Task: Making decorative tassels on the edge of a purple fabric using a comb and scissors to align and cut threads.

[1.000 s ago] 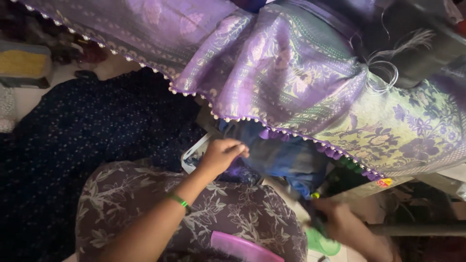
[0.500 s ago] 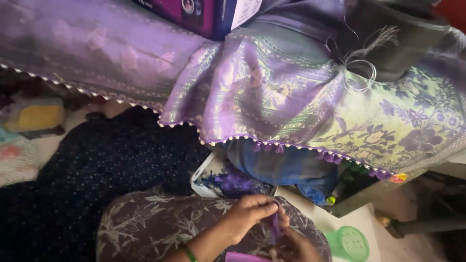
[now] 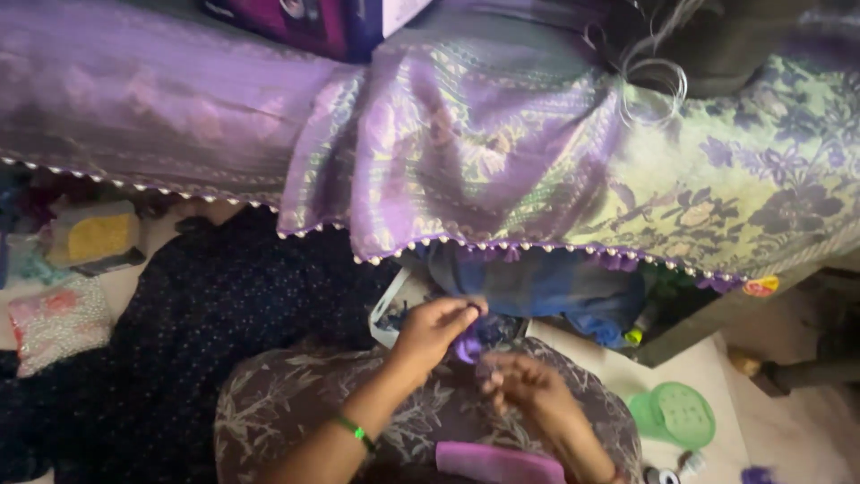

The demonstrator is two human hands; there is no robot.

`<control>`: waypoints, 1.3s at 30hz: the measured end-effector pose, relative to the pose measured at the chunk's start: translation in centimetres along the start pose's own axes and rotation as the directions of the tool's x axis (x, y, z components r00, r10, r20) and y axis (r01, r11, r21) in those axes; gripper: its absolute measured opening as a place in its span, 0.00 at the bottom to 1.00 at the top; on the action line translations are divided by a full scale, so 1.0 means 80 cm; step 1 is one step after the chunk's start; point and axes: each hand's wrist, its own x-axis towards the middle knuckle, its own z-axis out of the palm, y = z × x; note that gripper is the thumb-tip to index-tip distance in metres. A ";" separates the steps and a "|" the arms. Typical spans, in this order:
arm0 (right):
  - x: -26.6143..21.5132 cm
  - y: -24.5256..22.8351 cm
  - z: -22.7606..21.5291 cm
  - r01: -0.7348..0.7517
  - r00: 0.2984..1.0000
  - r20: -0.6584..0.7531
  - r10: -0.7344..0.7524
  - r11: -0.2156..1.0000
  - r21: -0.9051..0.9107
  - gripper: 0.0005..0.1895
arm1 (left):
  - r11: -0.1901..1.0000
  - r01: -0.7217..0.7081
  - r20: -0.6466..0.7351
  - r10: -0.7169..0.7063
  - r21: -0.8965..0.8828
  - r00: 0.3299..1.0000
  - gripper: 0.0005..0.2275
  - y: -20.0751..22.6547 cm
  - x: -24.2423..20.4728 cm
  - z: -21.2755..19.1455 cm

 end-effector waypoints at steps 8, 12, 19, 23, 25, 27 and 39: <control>-0.016 0.033 -0.055 0.025 0.997 -0.073 -0.039 0.984 -0.175 0.12 | 0.877 0.454 -0.255 -0.408 0.157 0.877 0.19 0.036 0.026 -0.022; -0.047 0.039 -0.053 -0.120 0.983 -0.165 0.075 0.951 -0.283 0.13 | 0.971 0.191 -0.188 -0.163 0.146 0.969 0.17 -0.022 -0.001 -0.072; -0.071 0.034 -0.053 -0.190 0.935 -0.340 -0.098 0.673 -0.715 0.12 | 0.423 0.150 -0.019 -0.298 0.894 0.954 0.12 -0.062 -0.072 -0.057; -0.024 0.011 -0.043 -0.187 0.920 -0.369 -0.133 0.679 -0.710 0.13 | 0.272 -0.058 0.111 -0.183 0.960 0.977 0.13 -0.095 -0.121 -0.042; 0.015 -0.005 -0.028 -0.135 0.922 -0.285 -0.263 0.472 -0.871 0.14 | 0.283 -0.128 0.142 -0.029 0.951 0.989 0.14 -0.104 -0.121 -0.049; 0.084 0.027 -0.045 -0.018 0.940 -0.181 -0.290 0.487 -0.873 0.13 | 0.313 -0.119 0.134 -0.028 0.942 0.991 0.13 -0.106 -0.112 -0.057; 0.298 0.196 -0.115 -0.193 0.967 -0.184 -0.176 -0.035 -0.981 0.13 | 0.450 0.002 0.081 -0.164 0.893 0.983 0.11 -0.096 -0.087 -0.073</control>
